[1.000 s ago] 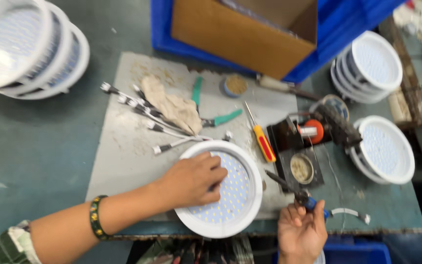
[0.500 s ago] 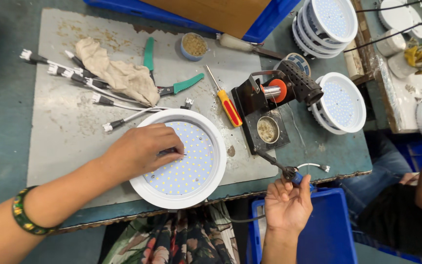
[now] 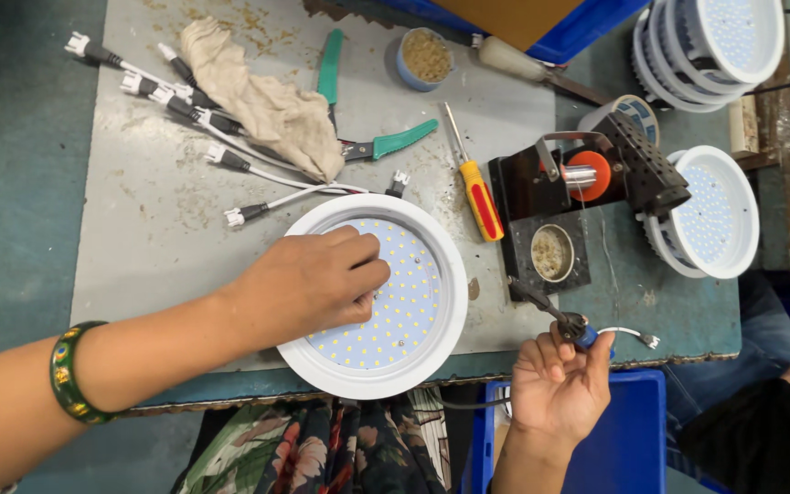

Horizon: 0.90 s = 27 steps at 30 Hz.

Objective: The person uses a soldering iron to attach small components to the surface of a circular LED panel. They repeatedly dip the soldering iron into a flux container and apply solder to multiple points on the panel. The person also flips the panel over to inspect the back and uses a screwdriver to adjust a screw.

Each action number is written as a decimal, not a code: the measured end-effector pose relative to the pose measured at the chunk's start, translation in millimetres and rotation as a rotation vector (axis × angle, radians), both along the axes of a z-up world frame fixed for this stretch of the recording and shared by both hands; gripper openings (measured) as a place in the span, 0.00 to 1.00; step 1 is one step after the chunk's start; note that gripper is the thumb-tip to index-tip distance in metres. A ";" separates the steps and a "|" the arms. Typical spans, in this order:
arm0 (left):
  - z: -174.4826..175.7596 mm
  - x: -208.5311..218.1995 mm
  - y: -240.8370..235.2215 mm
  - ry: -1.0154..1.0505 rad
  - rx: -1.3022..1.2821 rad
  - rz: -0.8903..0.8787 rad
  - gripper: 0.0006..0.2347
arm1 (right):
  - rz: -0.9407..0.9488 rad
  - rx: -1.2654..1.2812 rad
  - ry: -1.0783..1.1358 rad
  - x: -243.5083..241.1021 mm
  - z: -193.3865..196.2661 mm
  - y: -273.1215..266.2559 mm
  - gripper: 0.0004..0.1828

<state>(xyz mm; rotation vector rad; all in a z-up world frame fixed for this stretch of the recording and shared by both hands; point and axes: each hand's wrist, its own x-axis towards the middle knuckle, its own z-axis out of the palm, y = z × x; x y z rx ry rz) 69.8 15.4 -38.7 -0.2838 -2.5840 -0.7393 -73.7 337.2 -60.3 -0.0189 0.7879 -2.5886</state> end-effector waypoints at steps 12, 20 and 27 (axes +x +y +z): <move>15.6 2.9 -5.7 -0.110 0.115 -0.029 0.06 | -0.126 0.057 0.057 -5.2 -2.0 15.2 0.23; 20.4 3.7 -1.3 -0.065 0.056 -0.049 0.07 | -0.163 0.018 0.045 -12.1 -22.0 35.0 0.23; 18.8 1.6 1.2 -0.030 0.021 -0.067 0.07 | -0.124 -0.036 0.054 -19.2 -33.6 38.0 0.23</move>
